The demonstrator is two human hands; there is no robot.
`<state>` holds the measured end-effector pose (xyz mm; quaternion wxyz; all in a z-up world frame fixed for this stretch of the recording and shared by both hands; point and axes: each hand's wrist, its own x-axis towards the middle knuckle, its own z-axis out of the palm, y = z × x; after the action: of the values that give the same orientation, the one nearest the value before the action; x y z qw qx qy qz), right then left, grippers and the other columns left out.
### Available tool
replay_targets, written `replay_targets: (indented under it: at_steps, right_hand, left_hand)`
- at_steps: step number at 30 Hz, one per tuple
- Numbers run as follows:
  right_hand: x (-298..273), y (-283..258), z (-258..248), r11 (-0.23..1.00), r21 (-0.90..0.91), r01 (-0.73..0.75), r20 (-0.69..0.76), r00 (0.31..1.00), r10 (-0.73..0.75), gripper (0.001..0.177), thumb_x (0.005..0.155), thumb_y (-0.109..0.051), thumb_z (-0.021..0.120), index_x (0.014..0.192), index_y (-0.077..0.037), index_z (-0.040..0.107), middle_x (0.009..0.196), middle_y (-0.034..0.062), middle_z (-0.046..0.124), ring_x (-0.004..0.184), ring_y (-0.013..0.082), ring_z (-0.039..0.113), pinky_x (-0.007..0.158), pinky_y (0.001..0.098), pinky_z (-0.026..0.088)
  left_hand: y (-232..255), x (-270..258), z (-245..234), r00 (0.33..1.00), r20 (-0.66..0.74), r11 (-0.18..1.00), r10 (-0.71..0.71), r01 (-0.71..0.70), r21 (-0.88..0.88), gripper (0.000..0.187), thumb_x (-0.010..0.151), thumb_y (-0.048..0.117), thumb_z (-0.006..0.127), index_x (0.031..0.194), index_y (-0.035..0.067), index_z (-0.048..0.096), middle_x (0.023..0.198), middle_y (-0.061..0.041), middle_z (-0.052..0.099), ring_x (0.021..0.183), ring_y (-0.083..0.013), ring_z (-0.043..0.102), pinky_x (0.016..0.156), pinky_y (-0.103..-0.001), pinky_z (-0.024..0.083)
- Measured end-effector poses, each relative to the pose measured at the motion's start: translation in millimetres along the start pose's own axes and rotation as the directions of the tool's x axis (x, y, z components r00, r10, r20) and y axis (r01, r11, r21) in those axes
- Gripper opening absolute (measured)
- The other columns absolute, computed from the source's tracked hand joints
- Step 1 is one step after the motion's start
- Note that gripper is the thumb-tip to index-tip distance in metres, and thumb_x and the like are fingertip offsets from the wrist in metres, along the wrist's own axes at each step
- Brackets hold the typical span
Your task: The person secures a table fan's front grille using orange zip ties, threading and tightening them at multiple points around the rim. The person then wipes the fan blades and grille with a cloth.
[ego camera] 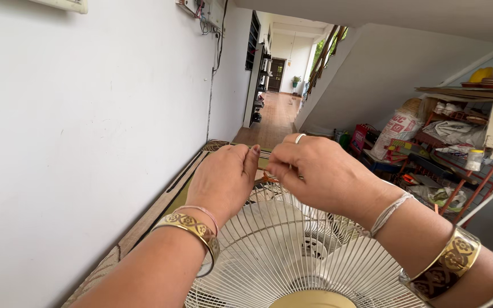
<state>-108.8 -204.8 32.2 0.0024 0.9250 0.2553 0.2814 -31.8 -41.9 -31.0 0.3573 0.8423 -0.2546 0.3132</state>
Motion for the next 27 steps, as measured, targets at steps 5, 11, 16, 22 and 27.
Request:
replay_targets:
  at_steps: [5,11,16,22,27]
  right_hand:
    - [-1,-4,-6,0.998,0.061,-0.005,0.026,1.0,0.004,0.019,0.08,-0.025,0.072,0.09,-0.009,0.077,0.081,0.0101,0.071,0.076,0.0314,0.068,0.07,0.0435,0.054]
    - [3,-12,11,0.986,-0.164,-0.033,-0.08,0.997,0.02,0.022,0.086,-0.019,0.06,0.074,-0.002,0.067,0.073,0.0166,0.067,0.072,0.036,0.066,0.069,0.0484,0.052]
    - [1,-10,20,0.985,-0.17,-0.024,-0.121,0.993,0.003,0.021,0.084,-0.018,0.058,0.069,-0.005,0.064,0.067,0.0151,0.065,0.066,0.036,0.064,0.064,0.0488,0.051]
    - [-8,-1,22,0.987,-0.107,0.117,-0.183,0.974,-0.135,0.015,0.077,-0.016,0.062,0.066,-0.006,0.061,0.065,0.0107,0.061,0.067,0.0317,0.062,0.065,0.0457,0.051]
    - [-30,18,19,0.998,-0.013,0.068,-0.269,0.961,-0.069,0.021,0.09,-0.019,0.062,0.076,-0.004,0.061,0.078,0.0112,0.064,0.076,0.0294,0.063,0.073,0.0453,0.051]
  left_hand:
    - [12,8,-7,0.964,0.199,0.984,-0.176,0.171,0.039,0.065,0.102,0.055,0.033,0.082,0.008,0.074,0.082,-0.017,0.072,0.083,-0.0381,0.068,0.081,-0.05,0.051]
    - [15,15,-8,0.91,0.274,0.939,-0.312,0.338,-0.055,0.062,0.094,0.061,0.044,0.075,0.011,0.075,0.074,-0.014,0.073,0.075,-0.0331,0.069,0.073,-0.045,0.052]
    - [6,17,3,0.901,0.29,0.923,-0.322,0.367,-0.117,0.047,0.092,0.044,0.055,0.073,0.004,0.073,0.069,-0.019,0.07,0.066,-0.0344,0.066,0.063,-0.044,0.051]
    - [-4,16,24,0.931,0.169,0.939,-0.325,0.339,-0.063,0.043,0.093,0.042,0.055,0.08,0.007,0.075,0.076,-0.018,0.069,0.072,-0.036,0.066,0.071,-0.045,0.052]
    - [-35,-8,28,0.945,0.049,0.895,-0.324,0.323,-0.306,0.049,0.098,0.05,0.045,0.11,0.009,0.07,0.1,-0.016,0.075,0.095,-0.0345,0.07,0.088,-0.042,0.052]
